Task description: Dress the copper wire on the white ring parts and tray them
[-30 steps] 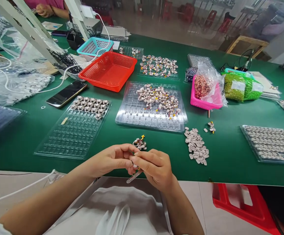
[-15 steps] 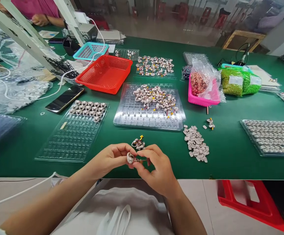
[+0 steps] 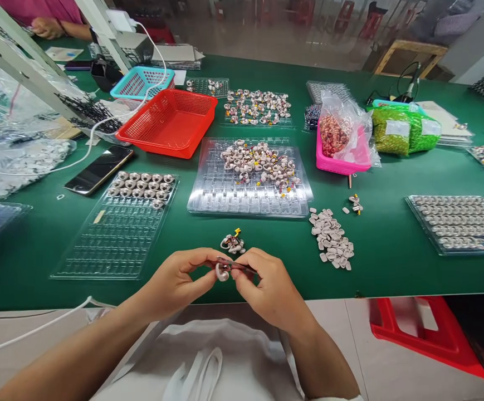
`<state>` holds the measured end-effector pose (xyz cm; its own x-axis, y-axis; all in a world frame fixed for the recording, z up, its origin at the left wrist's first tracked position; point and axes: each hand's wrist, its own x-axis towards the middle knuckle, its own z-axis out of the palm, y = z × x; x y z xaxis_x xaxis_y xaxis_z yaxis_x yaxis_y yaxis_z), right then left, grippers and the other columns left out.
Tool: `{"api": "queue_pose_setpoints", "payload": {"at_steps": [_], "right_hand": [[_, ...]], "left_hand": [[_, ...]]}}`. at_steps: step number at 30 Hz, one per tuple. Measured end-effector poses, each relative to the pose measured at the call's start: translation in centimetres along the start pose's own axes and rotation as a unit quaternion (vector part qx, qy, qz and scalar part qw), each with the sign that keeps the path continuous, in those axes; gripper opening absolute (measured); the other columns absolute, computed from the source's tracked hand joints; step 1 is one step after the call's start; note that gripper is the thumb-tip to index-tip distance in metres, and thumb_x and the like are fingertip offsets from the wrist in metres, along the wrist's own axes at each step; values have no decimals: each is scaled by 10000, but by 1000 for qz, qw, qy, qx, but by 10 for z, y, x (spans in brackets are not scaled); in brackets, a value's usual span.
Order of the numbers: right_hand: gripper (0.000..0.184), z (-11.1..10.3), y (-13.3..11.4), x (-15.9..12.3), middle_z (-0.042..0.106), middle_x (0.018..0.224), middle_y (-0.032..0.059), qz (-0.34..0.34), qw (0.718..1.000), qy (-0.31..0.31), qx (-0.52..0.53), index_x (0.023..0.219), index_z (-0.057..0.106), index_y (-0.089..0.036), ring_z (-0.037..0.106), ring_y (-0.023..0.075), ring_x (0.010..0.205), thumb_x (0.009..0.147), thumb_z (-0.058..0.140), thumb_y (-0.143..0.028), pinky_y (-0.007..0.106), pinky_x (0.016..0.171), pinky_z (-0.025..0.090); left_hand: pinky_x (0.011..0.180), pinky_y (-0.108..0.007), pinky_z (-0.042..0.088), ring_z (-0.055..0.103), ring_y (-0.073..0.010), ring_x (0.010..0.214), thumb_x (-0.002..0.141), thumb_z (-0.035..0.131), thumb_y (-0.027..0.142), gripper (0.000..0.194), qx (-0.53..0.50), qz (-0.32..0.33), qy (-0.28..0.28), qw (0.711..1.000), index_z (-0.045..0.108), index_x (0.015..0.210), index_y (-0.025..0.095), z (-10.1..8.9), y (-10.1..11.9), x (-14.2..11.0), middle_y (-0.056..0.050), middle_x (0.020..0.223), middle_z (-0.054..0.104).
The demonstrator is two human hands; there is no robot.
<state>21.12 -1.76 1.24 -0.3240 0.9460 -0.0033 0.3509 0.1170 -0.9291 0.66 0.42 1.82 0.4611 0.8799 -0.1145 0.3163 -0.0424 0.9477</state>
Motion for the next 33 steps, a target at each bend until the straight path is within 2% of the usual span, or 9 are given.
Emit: {"api": "queue_pose_setpoints", "payload": {"at_steps": [3, 6, 9, 12, 15, 22, 25, 30, 33], "right_hand": [[130, 0, 0, 1, 581, 728, -11, 51, 997, -16, 49, 805, 665, -196, 477, 105, 592, 917, 602, -210, 213, 504, 375], [171, 3, 4, 2, 607, 737, 2, 86, 987, -29, 133, 817, 660, -185, 504, 114, 613, 925, 620, -312, 218, 517, 402], [235, 7, 10, 2, 650, 776, 25, 81, 971, -19, 224, 838, 659, -183, 574, 136, 660, 901, 665, -409, 237, 559, 467], [258, 12, 13, 2, 670, 772, 26, 72, 963, 0, 261, 822, 661, -184, 601, 141, 655, 871, 705, -433, 249, 577, 497], [205, 18, 14, 1, 677, 761, 19, 68, 966, 31, 247, 826, 669, -189, 605, 142, 670, 881, 704, -384, 250, 601, 500], [70, 31, 11, -8, 633, 807, 17, 8, 984, 147, 97, 856, 670, -214, 560, 136, 680, 916, 641, -232, 250, 595, 451], [78, 34, 11, -10, 631, 803, 20, 9, 983, 150, 109, 865, 662, -215, 576, 145, 695, 929, 622, -232, 256, 605, 465], [55, 39, 15, -10, 645, 821, 12, 36, 967, 149, 206, 899, 642, -227, 591, 143, 695, 935, 640, -268, 250, 602, 490], [53, 38, 16, -10, 647, 853, 7, 1, 975, 144, 171, 967, 653, -253, 591, 144, 730, 937, 631, -216, 250, 619, 487]], "left_hand": [[802, -296, 540, 709, -194, 820, 842, 622, 140, 162, 47, 41, 41, 997, 750, 914, 207, 4, -3, 0, -51, 893, 785], [792, -302, 546, 709, -199, 797, 838, 643, 157, 156, 24, 32, 53, 998, 751, 935, 214, 8, -6, 1, -49, 851, 779], [768, -303, 555, 700, -198, 778, 858, 677, 242, 109, -73, -9, 41, 996, 735, 930, 185, 11, -7, 1, -59, 834, 761], [746, -295, 566, 692, -189, 775, 857, 721, 374, 226, -216, -50, 16, 975, 702, 935, 163, 13, -8, 3, -55, 836, 732], [745, -281, 569, 673, -168, 764, 822, 765, 451, 318, -287, -75, 14, 955, 690, 923, 159, 15, -9, 5, -32, 811, 702], [755, -282, 581, 679, -153, 743, 812, 784, 440, 329, -317, -104, 33, 942, 682, 962, 166, 21, -13, 5, -22, 828, 719], [726, -275, 578, 673, -146, 709, 807, 792, 423, 321, -311, -108, 32, 944, 688, 961, 161, 21, -12, 4, -12, 781, 711], [686, -262, 573, 660, -127, 660, 768, 821, 400, 336, -325, -129, 28, 936, 695, 942, 143, 20, -8, 5, -5, 758, 704], [619, -245, 572, 635, -104, 588, 767, 814, 373, 313, -342, -148, 9, 928, 694, 918, 128, 18, -9, 8, 0, 721, 693]]}}
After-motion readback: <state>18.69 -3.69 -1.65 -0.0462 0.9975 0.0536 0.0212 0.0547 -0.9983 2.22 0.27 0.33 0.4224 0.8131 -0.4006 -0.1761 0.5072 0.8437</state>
